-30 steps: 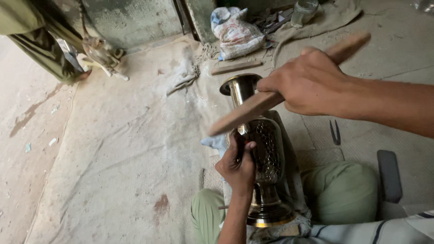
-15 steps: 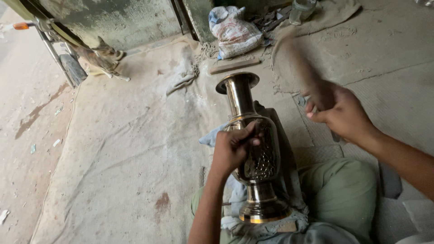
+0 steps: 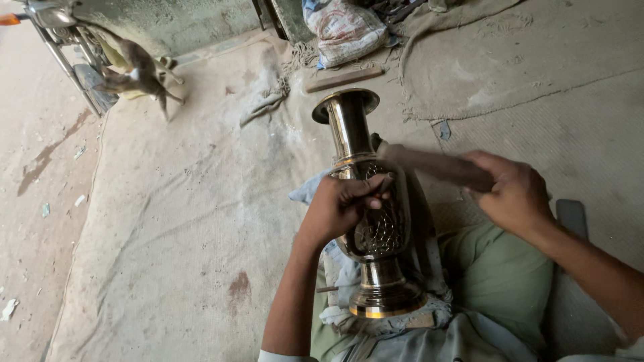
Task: The person sits on the floor with a brass vase held between the legs, presses a small punch against the vase surface, and strikes the punch with a wooden mallet to emboss a decorative pattern, repeatedly repositioning the punch across the vase body.
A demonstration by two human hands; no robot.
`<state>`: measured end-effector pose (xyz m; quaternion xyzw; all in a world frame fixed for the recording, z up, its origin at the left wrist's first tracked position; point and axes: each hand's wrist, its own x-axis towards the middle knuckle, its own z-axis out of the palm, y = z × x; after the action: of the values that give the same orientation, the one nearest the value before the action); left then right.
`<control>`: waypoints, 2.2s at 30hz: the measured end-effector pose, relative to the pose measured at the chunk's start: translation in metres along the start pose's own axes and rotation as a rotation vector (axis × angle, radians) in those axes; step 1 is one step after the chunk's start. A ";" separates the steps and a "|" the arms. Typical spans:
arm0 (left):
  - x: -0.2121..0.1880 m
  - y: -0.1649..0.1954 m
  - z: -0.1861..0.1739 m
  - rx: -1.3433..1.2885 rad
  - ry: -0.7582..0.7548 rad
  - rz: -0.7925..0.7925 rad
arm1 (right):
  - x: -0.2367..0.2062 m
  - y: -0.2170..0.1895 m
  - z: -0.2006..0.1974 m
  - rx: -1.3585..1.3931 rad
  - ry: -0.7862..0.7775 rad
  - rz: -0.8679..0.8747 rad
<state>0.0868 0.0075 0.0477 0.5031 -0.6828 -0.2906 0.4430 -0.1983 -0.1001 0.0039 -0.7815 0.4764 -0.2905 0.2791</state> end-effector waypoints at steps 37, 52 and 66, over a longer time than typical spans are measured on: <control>-0.042 -0.029 -0.002 -0.081 0.397 -0.081 | 0.048 -0.104 0.006 0.032 -0.191 0.010; -0.057 -0.024 0.056 -0.054 1.053 -0.121 | 0.109 -0.197 -0.015 -0.481 -0.347 -0.398; -0.057 -0.030 0.059 -0.078 0.991 -0.093 | 0.087 -0.179 -0.047 -1.289 -0.363 -0.494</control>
<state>0.0523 0.0484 -0.0213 0.5935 -0.3557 -0.0614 0.7193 -0.0950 -0.1169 0.1792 -0.9120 0.3083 0.1289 -0.2378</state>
